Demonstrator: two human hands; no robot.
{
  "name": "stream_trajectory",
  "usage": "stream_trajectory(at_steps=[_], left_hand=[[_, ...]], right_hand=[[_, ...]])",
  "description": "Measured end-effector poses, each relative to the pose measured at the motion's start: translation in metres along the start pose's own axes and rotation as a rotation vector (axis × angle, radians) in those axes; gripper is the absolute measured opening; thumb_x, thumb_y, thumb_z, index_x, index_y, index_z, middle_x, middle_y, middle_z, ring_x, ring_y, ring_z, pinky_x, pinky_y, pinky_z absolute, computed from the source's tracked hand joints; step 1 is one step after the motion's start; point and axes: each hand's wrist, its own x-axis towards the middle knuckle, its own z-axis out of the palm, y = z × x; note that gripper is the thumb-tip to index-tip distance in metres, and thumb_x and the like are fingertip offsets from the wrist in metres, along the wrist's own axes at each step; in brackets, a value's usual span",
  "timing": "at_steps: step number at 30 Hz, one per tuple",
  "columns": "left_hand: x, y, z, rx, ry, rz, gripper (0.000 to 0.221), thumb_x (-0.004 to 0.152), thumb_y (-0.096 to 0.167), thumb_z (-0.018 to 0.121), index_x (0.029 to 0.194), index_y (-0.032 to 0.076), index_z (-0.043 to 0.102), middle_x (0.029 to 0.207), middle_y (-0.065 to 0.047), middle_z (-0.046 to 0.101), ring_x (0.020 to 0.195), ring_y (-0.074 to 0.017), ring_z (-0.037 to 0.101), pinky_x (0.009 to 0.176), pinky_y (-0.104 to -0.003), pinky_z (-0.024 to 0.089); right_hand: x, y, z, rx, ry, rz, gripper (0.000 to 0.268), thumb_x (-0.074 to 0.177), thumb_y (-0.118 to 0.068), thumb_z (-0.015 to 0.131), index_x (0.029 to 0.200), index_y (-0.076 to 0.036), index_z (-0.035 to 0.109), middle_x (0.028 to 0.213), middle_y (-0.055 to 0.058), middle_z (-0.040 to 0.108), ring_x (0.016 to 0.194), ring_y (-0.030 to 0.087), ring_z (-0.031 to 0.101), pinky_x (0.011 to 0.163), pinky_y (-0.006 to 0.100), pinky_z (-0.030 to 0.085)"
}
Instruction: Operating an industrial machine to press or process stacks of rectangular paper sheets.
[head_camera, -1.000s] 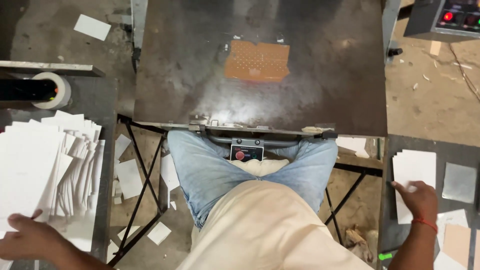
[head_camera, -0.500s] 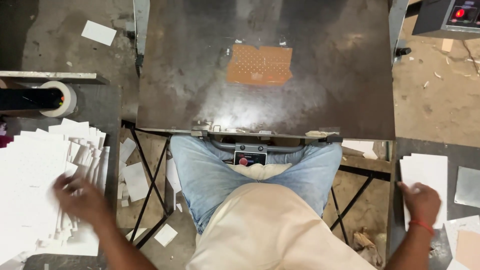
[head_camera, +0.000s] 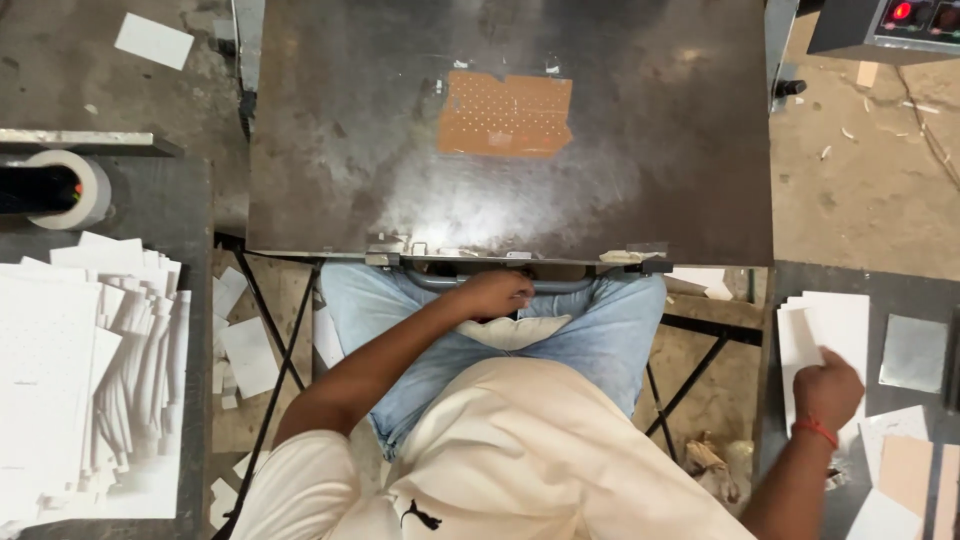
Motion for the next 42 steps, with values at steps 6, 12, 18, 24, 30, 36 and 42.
stream_trajectory(at_steps=[6, 12, 18, 24, 30, 36, 42], left_hand=[[0.032, -0.033, 0.015, -0.026, -0.303, -0.618, 0.049, 0.093, 0.030, 0.070, 0.135, 0.008, 0.058, 0.126, -0.017, 0.066, 0.110, -0.0354, 0.069, 0.088, -0.049, 0.059], [0.027, -0.100, 0.084, 0.306, -0.232, -0.603, 0.080, 0.070, 0.040, 0.088, 0.136, 0.010, 0.055, 0.134, -0.016, 0.063, 0.124, -0.0360, 0.060, 0.102, -0.054, 0.048], [0.018, -0.105, 0.087, 0.365, -0.119, -0.603, 0.086, 0.064, 0.045, 0.090, 0.135, 0.010, 0.056, 0.134, -0.015, 0.062, 0.127, -0.0341, 0.057, 0.107, -0.055, 0.042], [0.013, -0.113, 0.097, 0.384, -0.019, -0.541, 0.084, 0.063, 0.039, 0.090, 0.135, 0.009, 0.057, 0.135, -0.015, 0.063, 0.128, -0.0340, 0.057, 0.107, -0.053, 0.044], [0.018, -0.106, 0.089, 0.337, -0.104, -0.589, 0.086, 0.065, 0.040, 0.090, 0.137, 0.010, 0.053, 0.140, -0.014, 0.058, 0.132, -0.0339, 0.052, 0.109, -0.052, 0.041], [0.018, -0.104, 0.086, 0.334, -0.122, -0.609, 0.090, 0.064, 0.040, 0.092, 0.138, 0.009, 0.050, 0.140, -0.014, 0.055, 0.133, -0.0338, 0.048, 0.114, -0.055, 0.032], [0.022, -0.110, 0.093, 0.302, -0.140, -0.609, 0.080, 0.068, 0.035, 0.087, 0.136, 0.009, 0.055, 0.136, -0.015, 0.060, 0.131, -0.0342, 0.053, 0.112, -0.054, 0.038]], right_hand=[[0.103, -0.168, 0.018, 0.459, 0.385, 0.059, 0.019, 0.110, 0.006, 0.055, 0.109, 0.002, 0.073, 0.086, 0.016, 0.063, 0.080, 0.028, 0.057, 0.070, 0.036, 0.042], [0.150, -0.420, 0.053, 0.575, 0.083, -0.561, 0.048, 0.091, 0.009, 0.055, 0.138, 0.003, 0.062, 0.142, 0.024, 0.061, 0.134, 0.039, 0.051, 0.118, 0.052, 0.030], [0.160, -0.543, 0.059, 0.540, -0.200, -0.711, 0.041, 0.098, 0.001, 0.053, 0.134, -0.012, 0.069, 0.144, 0.007, 0.064, 0.141, 0.027, 0.050, 0.122, 0.060, 0.019], [0.175, -0.564, 0.051, 0.508, -0.258, -0.801, 0.036, 0.101, -0.006, 0.057, 0.136, -0.008, 0.066, 0.149, 0.010, 0.058, 0.143, 0.029, 0.045, 0.121, 0.061, 0.013], [0.183, -0.565, 0.052, 0.553, -0.258, -0.802, 0.032, 0.101, -0.008, 0.061, 0.132, -0.009, 0.069, 0.147, 0.009, 0.060, 0.143, 0.029, 0.046, 0.122, 0.060, 0.013], [0.187, -0.566, 0.047, 0.557, -0.278, -0.783, 0.030, 0.101, -0.009, 0.063, 0.129, -0.012, 0.070, 0.144, 0.007, 0.062, 0.142, 0.026, 0.047, 0.123, 0.058, 0.014], [0.204, -0.559, 0.048, 0.649, -0.404, -0.758, 0.029, 0.100, -0.005, 0.067, 0.128, -0.010, 0.071, 0.140, 0.010, 0.061, 0.139, 0.027, 0.048, 0.121, 0.059, 0.015]])
